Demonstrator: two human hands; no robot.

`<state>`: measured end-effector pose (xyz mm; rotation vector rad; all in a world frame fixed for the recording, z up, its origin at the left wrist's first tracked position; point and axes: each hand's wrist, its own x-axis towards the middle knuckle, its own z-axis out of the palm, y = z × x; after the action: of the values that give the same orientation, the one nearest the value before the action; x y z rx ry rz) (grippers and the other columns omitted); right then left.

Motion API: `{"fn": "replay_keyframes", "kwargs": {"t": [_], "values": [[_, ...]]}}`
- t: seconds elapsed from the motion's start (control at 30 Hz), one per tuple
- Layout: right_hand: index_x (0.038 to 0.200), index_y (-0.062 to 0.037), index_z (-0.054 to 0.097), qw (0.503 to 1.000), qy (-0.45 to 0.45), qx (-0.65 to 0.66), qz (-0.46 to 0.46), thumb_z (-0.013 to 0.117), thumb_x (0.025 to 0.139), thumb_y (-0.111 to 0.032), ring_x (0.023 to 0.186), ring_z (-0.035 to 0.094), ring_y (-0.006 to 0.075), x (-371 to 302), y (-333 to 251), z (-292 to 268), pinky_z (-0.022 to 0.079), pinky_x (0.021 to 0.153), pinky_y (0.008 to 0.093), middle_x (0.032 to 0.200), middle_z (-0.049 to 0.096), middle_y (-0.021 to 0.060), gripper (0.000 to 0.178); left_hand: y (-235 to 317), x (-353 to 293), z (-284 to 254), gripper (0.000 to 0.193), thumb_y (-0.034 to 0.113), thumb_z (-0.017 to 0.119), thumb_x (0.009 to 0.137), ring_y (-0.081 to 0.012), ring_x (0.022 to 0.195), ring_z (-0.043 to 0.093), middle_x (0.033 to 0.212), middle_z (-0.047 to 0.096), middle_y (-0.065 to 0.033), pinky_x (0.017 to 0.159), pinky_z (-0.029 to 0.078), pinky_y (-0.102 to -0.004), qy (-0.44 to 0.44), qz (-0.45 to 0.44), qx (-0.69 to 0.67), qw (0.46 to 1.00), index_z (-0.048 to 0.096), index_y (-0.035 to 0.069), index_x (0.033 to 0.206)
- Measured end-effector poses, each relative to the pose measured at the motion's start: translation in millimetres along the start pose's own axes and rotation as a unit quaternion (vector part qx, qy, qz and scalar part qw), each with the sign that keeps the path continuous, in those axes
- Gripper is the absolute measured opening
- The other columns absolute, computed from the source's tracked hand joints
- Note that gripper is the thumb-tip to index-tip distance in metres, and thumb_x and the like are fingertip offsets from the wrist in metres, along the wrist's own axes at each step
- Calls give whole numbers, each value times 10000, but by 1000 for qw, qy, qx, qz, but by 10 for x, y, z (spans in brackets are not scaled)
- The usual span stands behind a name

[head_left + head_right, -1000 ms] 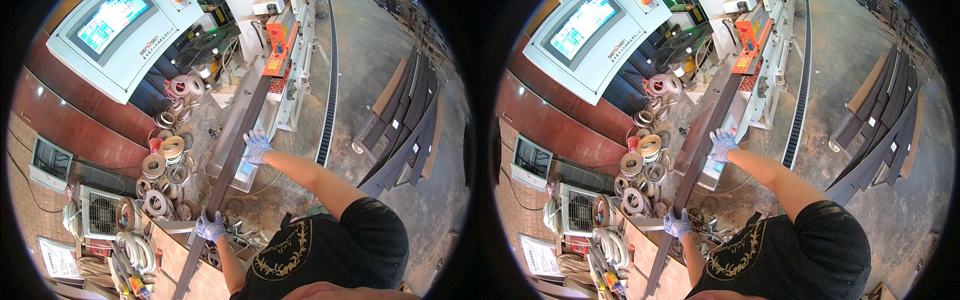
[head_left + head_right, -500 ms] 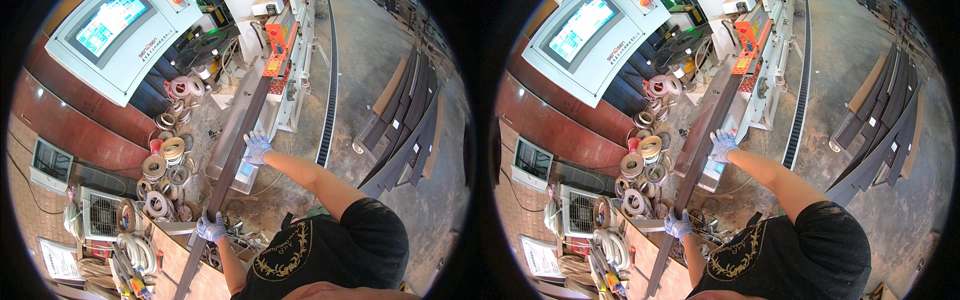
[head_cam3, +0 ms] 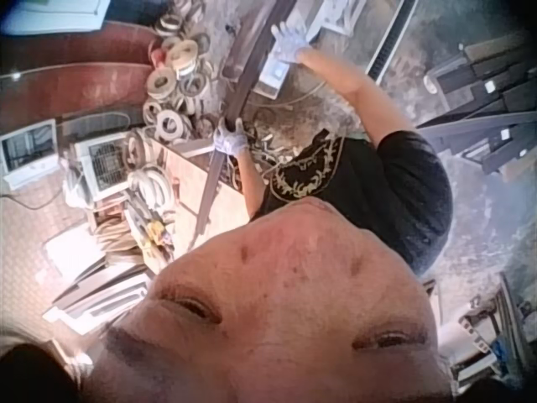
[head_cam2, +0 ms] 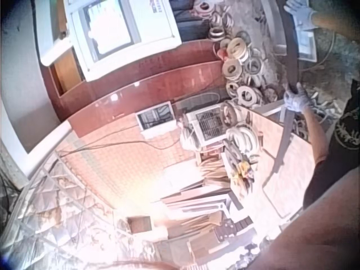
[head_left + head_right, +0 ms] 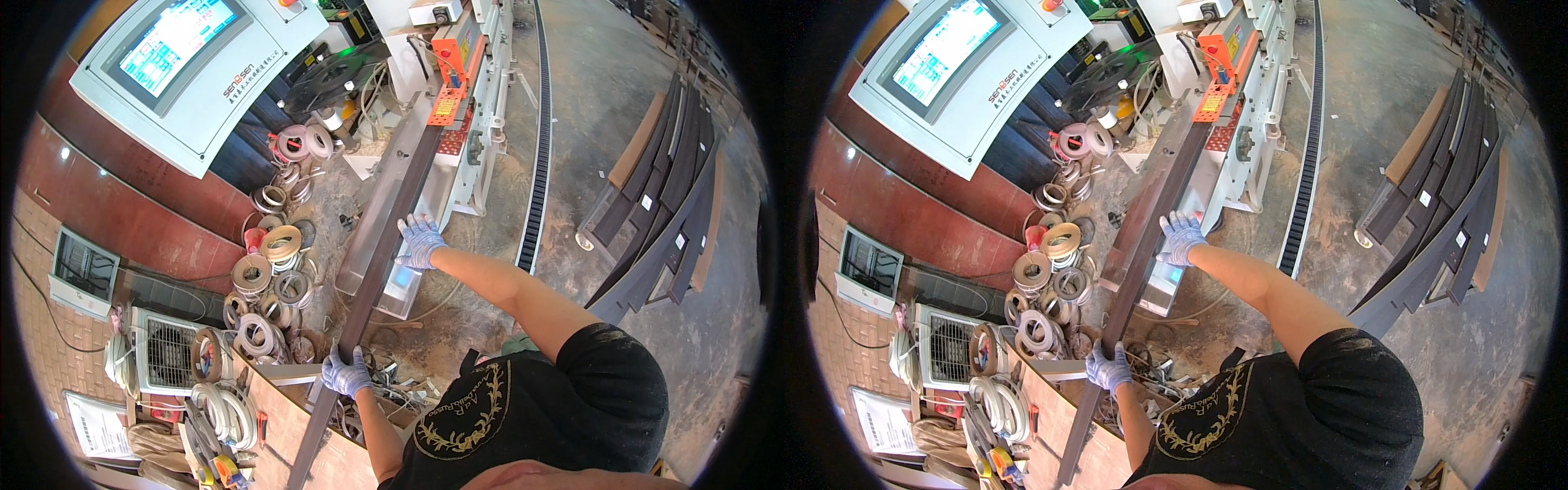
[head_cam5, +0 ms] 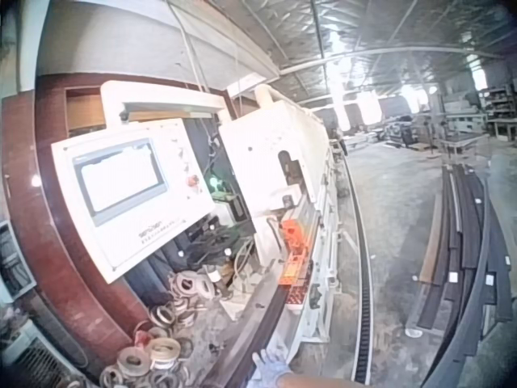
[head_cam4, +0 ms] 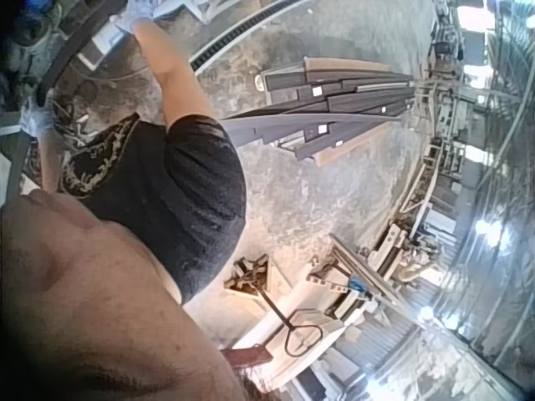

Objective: The person repeatedly picks up long dark wooden planks, places them on a conveyor belt sander, and pushes them through the machine. After each pass, the person removes the plank and stacks it with others on a nearby table.

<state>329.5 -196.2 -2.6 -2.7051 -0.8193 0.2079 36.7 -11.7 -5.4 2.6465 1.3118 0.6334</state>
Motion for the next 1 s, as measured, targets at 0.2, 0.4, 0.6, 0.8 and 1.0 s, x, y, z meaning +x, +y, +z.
{"fn": "replay_keyframes", "kwargs": {"t": [0.2,0.4,0.6,0.8,1.0], "values": [[1494,-48,125,1000,2,6,2,552,783,-624,1440,103,354,101,109,43,66,1149,494,1537,158,217,1010,93,37,33,582,467,793,630,-315,1078,506,1130,566,-126,1005,347,-447,-14,10,15,1000,638,234,1139],[1494,-69,146,999,21,6,35,579,748,-638,1437,116,355,350,373,-71,79,1144,502,1539,169,199,1034,491,156,182,598,564,721,676,-314,1132,484,1214,534,-115,1024,319,-476,-40,7,43,998,602,275,1186],[1362,-50,423,999,5,34,-1,678,661,-571,1280,419,361,81,612,-168,329,1060,476,1349,464,217,910,962,-138,434,593,574,614,795,-354,1308,344,1370,434,-114,1115,229,-504,72,265,-33,961,562,217,1265],[1432,-68,354,955,47,262,-134,517,846,-582,1322,378,347,-1826,597,429,326,1074,463,1434,375,230,797,843,-1471,1145,568,385,638,848,-327,1247,442,1364,474,-147,1043,362,-443,-164,480,-153,848,508,77,1307],[1189,-172,614,931,59,346,98,611,847,-410,999,633,286,-3595,1078,459,500,844,376,1131,639,151,416,198,-2172,1938,556,324,649,853,-313,1194,503,1326,512,-161,995,413,-409,-659,314,-134,670,493,55,1314]]}}
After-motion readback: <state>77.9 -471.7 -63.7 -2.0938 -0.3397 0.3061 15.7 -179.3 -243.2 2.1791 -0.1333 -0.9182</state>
